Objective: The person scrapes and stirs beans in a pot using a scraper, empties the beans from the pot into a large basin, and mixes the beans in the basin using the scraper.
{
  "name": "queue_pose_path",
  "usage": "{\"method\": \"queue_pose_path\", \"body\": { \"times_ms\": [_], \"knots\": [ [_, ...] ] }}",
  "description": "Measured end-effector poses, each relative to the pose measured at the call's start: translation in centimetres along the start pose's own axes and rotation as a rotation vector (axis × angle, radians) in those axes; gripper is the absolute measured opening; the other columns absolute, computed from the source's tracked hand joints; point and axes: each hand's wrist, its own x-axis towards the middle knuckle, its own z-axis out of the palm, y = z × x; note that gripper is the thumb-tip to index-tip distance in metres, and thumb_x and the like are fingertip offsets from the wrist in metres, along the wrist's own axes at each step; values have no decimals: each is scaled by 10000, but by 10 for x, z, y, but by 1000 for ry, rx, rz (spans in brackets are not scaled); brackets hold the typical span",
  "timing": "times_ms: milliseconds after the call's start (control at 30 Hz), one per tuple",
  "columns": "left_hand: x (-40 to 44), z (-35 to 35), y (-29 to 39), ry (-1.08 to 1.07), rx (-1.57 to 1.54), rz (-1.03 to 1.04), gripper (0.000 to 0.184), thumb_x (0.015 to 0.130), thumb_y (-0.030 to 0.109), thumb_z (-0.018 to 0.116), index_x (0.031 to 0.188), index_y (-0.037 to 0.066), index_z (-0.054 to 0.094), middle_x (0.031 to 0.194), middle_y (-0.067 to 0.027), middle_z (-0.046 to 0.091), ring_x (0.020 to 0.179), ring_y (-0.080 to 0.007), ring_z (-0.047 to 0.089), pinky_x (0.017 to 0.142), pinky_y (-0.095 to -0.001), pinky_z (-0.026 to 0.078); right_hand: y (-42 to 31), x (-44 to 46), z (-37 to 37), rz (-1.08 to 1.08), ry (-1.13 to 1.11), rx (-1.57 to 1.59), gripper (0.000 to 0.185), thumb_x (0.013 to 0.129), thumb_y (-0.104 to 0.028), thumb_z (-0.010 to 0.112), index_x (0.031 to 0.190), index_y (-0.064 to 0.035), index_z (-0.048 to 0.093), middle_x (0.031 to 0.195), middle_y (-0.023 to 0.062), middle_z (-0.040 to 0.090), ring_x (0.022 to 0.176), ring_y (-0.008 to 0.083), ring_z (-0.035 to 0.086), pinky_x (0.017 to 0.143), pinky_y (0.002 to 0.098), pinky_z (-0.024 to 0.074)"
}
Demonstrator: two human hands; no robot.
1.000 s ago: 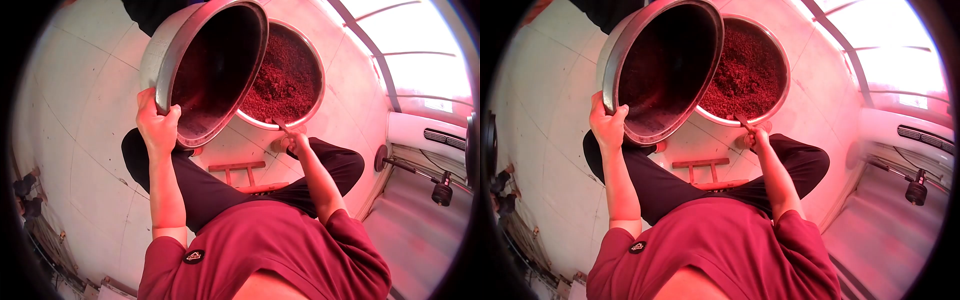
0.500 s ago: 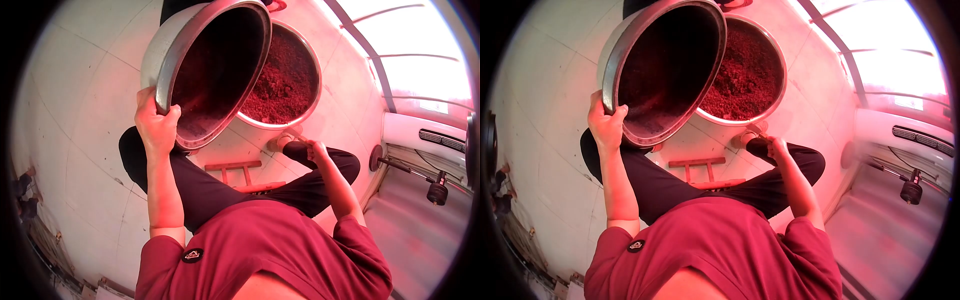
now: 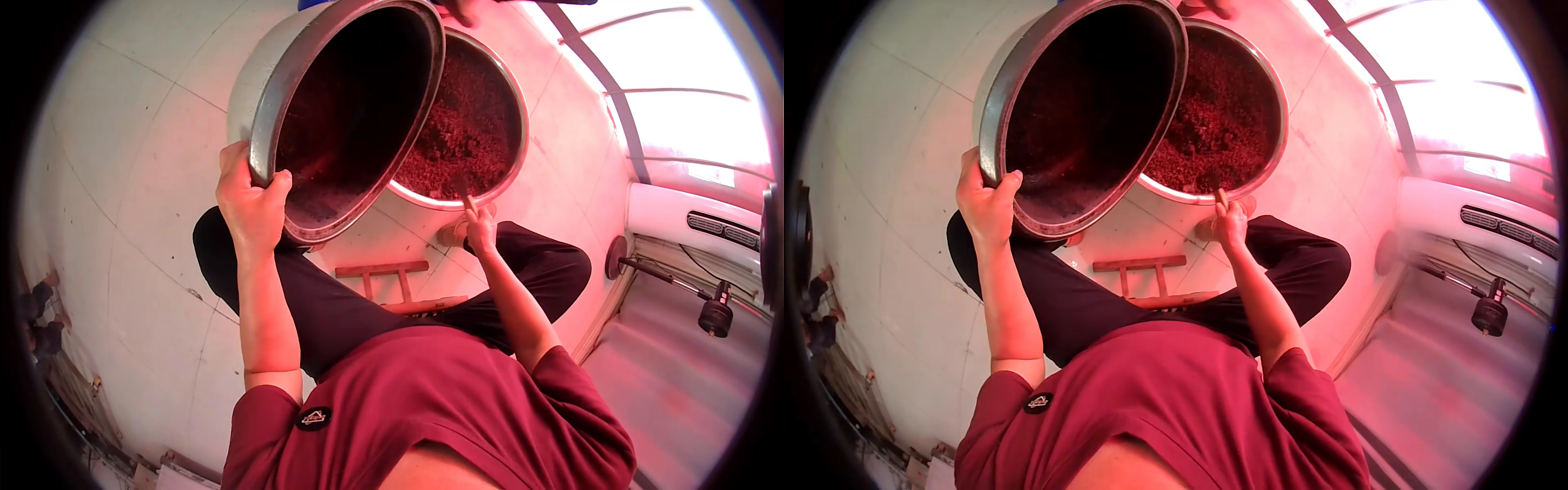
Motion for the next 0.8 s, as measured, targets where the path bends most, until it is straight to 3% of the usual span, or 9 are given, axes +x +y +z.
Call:
{"method": "queue_pose_path", "body": {
  "times_ms": [100, 200, 300, 500, 533, 567, 633, 700, 800],
  "knots": [
    [1, -1, 4, 10, 12, -26, 316, 616, -13, 590, 931, -26, 560, 889, -100, 547, 823, -236, 514, 742, -302, 433, 15, -7, 1, 46, -179, -257, 349, 816, -351, 544, 1011, -65, 501, 900, 242, 608, 872, 417, 583, 753, 499, 463],
    [2, -2, 6, 15, 7, -16, 321, 615, -14, 590, 934, -28, 556, 885, -101, 542, 814, -236, 511, 732, -301, 433, 12, -6, -8, 7, -125, -281, 350, 818, -359, 538, 1005, -71, 468, 884, 238, 608, 844, 428, 580, 711, 513, 456],
    [1, -2, 2, 4, 35, -40, 326, 634, -14, 606, 954, 8, 546, 815, -18, 517, 728, -125, 482, 717, -238, 404, 17, -7, -15, -39, -91, -282, 337, 810, -371, 542, 963, -80, 472, 844, 226, 616, 814, 422, 587, 694, 514, 459],
    [2, -6, -9, 59, -101, -109, 312, 611, -15, 598, 919, -20, 552, 843, -63, 542, 734, -177, 512, 705, -270, 425, 22, -1, -26, -78, -150, -293, 311, 806, -373, 546, 938, -92, 513, 845, 228, 613, 826, 418, 584, 702, 505, 459],
    [4, -10, -11, 55, -140, -162, 312, 610, -21, 597, 919, -21, 556, 830, -52, 545, 725, -163, 510, 703, -265, 425, 28, 4, -24, -145, -142, -122, 336, 791, -382, 570, 922, -76, 523, 836, 240, 605, 807, 440, 572, 701, 517, 452],
    [5, -15, -14, 57, -178, -218, 312, 609, -28, 595, 920, -21, 559, 817, -41, 549, 716, -148, 509, 702, -259, 426, 61, 24, -9, -482, -36, -188, 297, 824, -347, 565, 866, -56, 525, 712, 177, 605, 640, 343, 593, 584, 432, 473],
    [3, -25, -17, 70, -293, -323, 325, 609, -41, 590, 933, -23, 566, 809, -30, 564, 723, -132, 517, 714, -251, 428, -6, 14, -55, 158, -317, 852, 242, 874, -294, 532, 829, -57, 514, 587, 57, 523, 484, 160, 498, 467, 283, 405],
    [4, -35, -18, 91, -449, -405, 349, 610, -53, 581, 958, -28, 575, 821, -31, 589, 756, -127, 536, 742, -244, 431, -69, -2, -94, -31, -261, 1059, 182, 908, -230, 494, 818, -72, 503, 562, -21, 443, 460, 41, 396, 424, 193, 307],
    [1, -48, -22, 152, -553, -466, 387, 588, -77, 566, 972, -26, 564, 874, -74, 607, 772, -166, 575, 741, -278, 468, -136, -14, -127, -328, -370, 1068, 169, 908, -206, 491, 831, -56, 502, 561, -2, 480, 445, 59, 419, 402, 212, 317]
  ]
}}
